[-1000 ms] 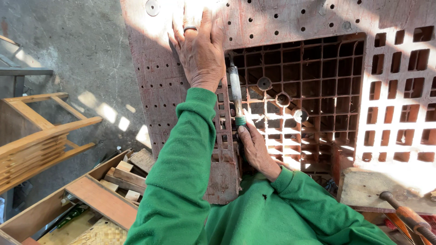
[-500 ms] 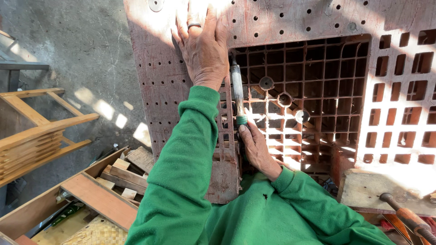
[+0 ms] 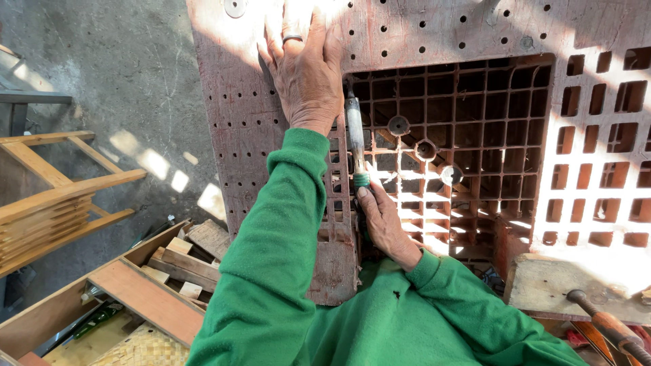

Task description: The person uses a heated metal tool to carve and smooth the edges of a large wooden block with a grid pattern. They hold the tool with both hands and apply it to the wood, generating smoke as they work on different sections of the block.

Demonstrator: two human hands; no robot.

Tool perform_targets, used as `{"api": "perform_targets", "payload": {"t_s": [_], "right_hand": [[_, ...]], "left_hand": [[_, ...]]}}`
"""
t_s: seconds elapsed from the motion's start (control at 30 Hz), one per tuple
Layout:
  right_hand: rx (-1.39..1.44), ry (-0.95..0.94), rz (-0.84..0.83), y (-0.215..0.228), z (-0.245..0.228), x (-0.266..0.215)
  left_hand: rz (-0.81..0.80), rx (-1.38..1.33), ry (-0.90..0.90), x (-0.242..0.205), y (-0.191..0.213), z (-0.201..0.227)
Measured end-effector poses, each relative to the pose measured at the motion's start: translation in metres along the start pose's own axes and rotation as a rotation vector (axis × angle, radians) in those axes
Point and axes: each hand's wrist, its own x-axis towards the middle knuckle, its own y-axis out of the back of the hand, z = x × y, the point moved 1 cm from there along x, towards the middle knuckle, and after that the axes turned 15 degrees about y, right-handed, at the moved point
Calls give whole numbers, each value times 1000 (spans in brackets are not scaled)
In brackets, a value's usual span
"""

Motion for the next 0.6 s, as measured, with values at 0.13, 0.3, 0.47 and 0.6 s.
{"api": "perform_targets", "payload": {"t_s": [0.13, 0.3, 0.47, 0.6], "right_hand": [[36, 17, 10, 2, 1, -2], [-46, -37, 6, 14, -3, -4], [240, -72, 190, 20, -6, -16], [209, -110, 172, 27, -5, -23]], "left_hand": [[37, 48, 2, -1, 1, -2], [-31, 66, 27, 1, -4, -3], [51, 76, 4, 2, -5, -2], [-8, 50, 25, 0, -5, -4]]}}
